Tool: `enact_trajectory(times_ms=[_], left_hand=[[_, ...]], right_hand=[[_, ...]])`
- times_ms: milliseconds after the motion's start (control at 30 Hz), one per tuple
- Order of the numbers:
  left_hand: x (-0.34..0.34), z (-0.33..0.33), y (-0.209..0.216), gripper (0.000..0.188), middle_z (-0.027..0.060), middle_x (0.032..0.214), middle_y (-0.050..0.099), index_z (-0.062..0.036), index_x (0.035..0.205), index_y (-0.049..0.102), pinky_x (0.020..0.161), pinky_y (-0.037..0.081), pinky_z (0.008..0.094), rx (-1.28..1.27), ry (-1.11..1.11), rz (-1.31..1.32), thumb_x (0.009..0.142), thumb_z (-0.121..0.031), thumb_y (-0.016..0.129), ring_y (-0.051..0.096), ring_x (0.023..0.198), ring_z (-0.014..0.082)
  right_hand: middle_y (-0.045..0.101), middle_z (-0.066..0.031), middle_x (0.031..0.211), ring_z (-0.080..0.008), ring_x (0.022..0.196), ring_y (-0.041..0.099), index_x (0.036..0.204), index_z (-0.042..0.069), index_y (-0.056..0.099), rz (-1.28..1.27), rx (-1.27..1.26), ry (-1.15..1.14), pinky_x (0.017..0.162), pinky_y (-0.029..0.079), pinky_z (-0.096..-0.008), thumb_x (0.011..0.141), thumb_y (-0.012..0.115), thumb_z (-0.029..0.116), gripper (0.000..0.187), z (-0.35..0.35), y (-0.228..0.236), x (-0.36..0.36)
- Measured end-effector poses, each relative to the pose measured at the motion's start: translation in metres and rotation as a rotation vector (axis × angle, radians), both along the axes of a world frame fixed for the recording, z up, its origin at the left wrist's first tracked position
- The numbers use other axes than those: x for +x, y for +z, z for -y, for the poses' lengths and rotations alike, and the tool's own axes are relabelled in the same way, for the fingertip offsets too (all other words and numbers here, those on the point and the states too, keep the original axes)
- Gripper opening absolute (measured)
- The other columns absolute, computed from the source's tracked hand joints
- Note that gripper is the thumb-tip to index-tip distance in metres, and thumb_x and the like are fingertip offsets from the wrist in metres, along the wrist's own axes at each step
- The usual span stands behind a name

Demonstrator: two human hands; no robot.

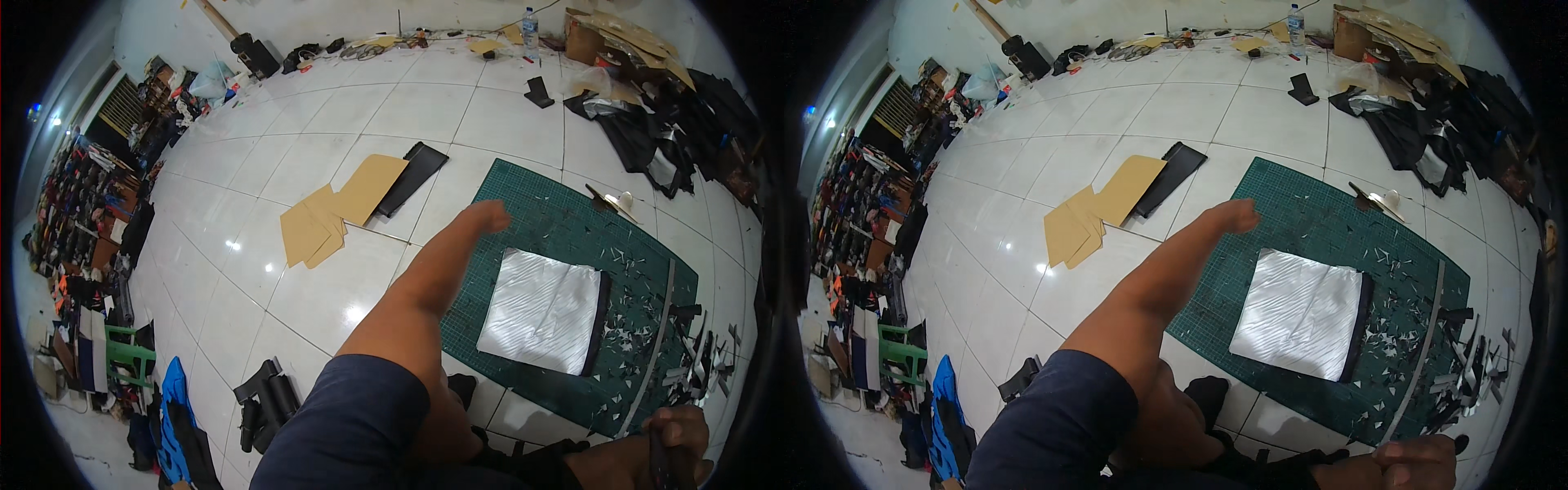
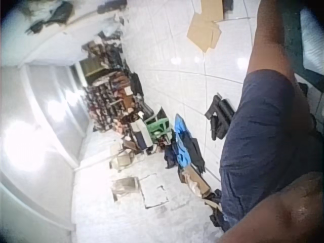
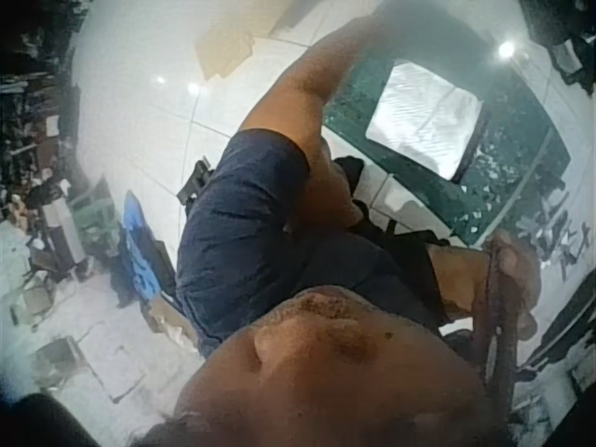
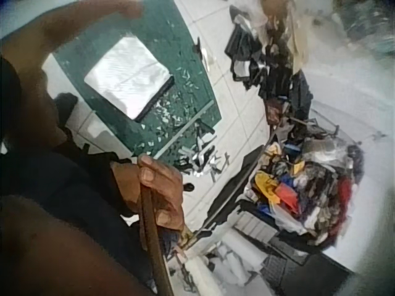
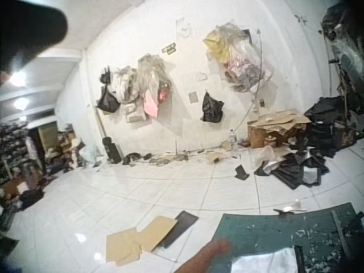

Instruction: The person trims black material strips with scissors over a green cutting mat, stacks several black rectangular pieces together, and unfolds a larger piece of silver-lined black fabric to inspect its surface.

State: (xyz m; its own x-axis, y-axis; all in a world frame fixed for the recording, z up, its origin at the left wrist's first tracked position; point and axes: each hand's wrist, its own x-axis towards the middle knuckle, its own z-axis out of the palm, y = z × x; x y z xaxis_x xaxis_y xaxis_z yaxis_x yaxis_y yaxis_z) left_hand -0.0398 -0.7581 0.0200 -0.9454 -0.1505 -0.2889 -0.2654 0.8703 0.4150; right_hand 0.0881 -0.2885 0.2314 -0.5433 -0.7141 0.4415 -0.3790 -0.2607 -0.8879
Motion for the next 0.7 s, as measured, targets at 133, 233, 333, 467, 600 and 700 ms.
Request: enact_trajectory(times_ms=[133,233,333,467,600,700], left_hand=[[0.0,0.003,-0.004,0.035,0.0264,0.105,0.062,0.0055,0.09,0.067,0.086,0.049,0.0448,-0.021,-0.024,-0.006,0.077,-0.021,0.048,0.061,0.098,0.0396],[-0.003,0.007,-0.008,0.035,0.0262,0.106,0.062,0.0056,0.092,0.066,0.086,0.048,0.0448,-0.009,0.046,-0.014,0.076,-0.02,0.048,0.061,0.099,0.0392],[-0.003,0.003,-0.004,0.039,0.026,0.109,0.061,0.0057,0.098,0.064,0.087,0.048,0.0452,-0.019,0.074,-0.043,0.077,-0.022,0.048,0.06,0.102,0.0387],[-0.001,0.003,-0.002,0.048,0.029,0.114,0.057,0.0082,0.111,0.054,0.092,0.044,0.0447,0.013,0.061,-0.023,0.084,-0.03,0.045,0.056,0.107,0.0403],[0.001,0.0,0.003,0.048,0.0296,0.114,0.057,0.008,0.11,0.055,0.092,0.043,0.0451,0.027,0.053,0.027,0.084,-0.032,0.045,0.056,0.108,0.0406],[0.005,-0.004,0.015,0.05,0.0304,0.115,0.056,0.0093,0.11,0.054,0.093,0.043,0.0454,0.043,0.018,0.069,0.085,-0.032,0.044,0.055,0.109,0.0407]], right_hand=[[0.055,-0.0201,0.099,-0.024,0.079,0.062,0.107,-0.001,0.058,0.109,-0.012,-0.053,0.069,0.052,-0.0275,0.094,0.047,0.038,0.042,-0.01,-0.011,0.003],[0.054,-0.02,0.099,-0.0233,0.078,0.062,0.108,0.0,0.057,0.006,-0.036,-0.029,0.068,0.052,-0.0262,0.093,0.05,0.035,0.038,-0.005,-0.008,0.002],[0.054,-0.0197,0.101,-0.0226,0.077,0.062,0.108,0.001,0.057,-0.002,0.043,-0.073,0.066,0.052,-0.0248,0.092,0.055,0.031,0.034,-0.009,-0.009,0.004],[0.054,-0.0174,0.101,-0.0228,0.078,0.062,0.106,0.005,0.058,-0.031,0.06,-0.096,0.066,0.053,-0.0269,0.09,0.059,0.023,0.025,-0.019,-0.014,-0.002],[0.054,-0.0161,0.1,-0.0237,0.079,0.063,0.106,0.008,0.058,-0.058,0.056,-0.079,0.067,0.054,-0.0301,0.091,0.058,0.018,0.019,-0.018,-0.017,-0.004],[0.054,-0.0163,0.1,-0.0241,0.08,0.063,0.106,0.008,0.059,-0.114,0.039,-0.111,0.068,0.054,-0.0304,0.091,0.058,0.018,0.018,-0.014,-0.019,-0.003]])
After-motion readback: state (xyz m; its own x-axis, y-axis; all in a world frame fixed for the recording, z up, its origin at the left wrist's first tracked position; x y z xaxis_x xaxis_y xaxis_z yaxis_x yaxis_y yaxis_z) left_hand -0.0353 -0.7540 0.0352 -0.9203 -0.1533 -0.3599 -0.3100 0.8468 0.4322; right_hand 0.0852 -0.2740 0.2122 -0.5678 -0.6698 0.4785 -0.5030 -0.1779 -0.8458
